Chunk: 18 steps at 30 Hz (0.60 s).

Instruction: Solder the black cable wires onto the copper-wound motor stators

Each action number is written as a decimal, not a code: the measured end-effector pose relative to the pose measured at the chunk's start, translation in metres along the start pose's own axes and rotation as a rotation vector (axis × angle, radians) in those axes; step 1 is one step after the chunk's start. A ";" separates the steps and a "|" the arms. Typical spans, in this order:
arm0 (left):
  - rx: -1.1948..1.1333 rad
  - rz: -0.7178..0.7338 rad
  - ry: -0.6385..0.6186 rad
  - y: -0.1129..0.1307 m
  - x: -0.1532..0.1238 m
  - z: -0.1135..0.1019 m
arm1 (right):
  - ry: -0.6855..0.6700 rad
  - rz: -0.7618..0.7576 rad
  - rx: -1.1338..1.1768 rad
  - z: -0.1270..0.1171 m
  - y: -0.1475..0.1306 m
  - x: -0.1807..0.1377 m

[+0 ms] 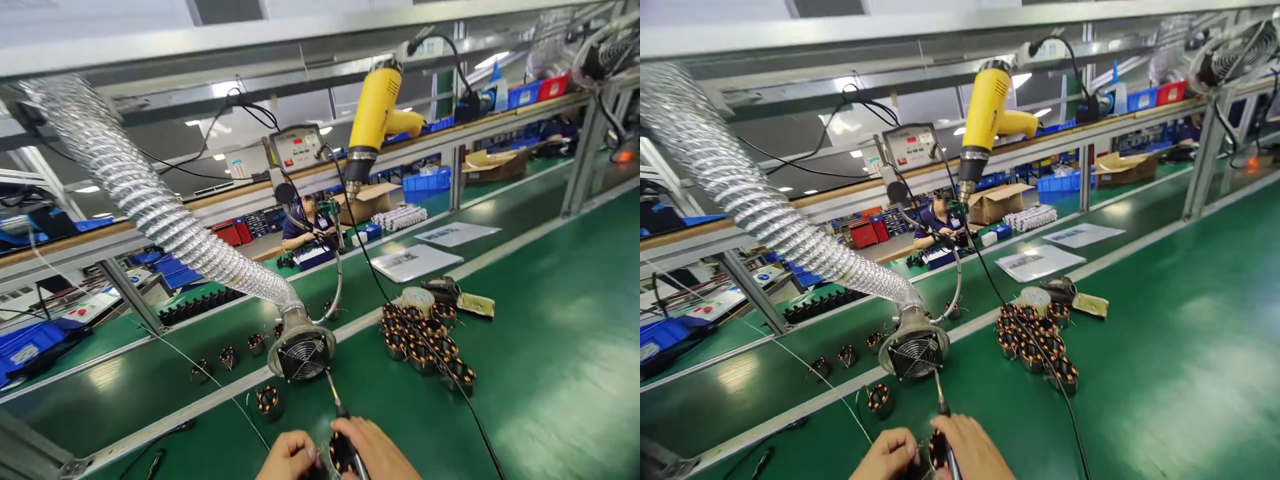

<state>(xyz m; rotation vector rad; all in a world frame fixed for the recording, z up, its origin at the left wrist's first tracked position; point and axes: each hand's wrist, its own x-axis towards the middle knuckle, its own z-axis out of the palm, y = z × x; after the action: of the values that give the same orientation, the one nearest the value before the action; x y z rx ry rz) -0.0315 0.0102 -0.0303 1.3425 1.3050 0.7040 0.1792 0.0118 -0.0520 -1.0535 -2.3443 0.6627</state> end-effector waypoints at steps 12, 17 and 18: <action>-0.428 -0.097 0.039 0.019 -0.005 0.021 | 0.021 0.000 0.075 -0.016 -0.022 -0.005; -0.113 -0.086 -0.079 0.027 -0.022 0.011 | 0.132 -0.055 0.097 -0.026 -0.013 -0.006; -0.048 -0.060 -0.102 0.029 -0.025 0.010 | 0.165 -0.055 0.098 -0.027 -0.009 -0.006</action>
<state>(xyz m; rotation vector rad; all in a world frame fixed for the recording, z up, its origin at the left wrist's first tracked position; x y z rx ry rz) -0.0194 -0.0110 0.0010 1.2784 1.2346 0.6140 0.1941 0.0080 -0.0267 -0.9592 -2.1691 0.6380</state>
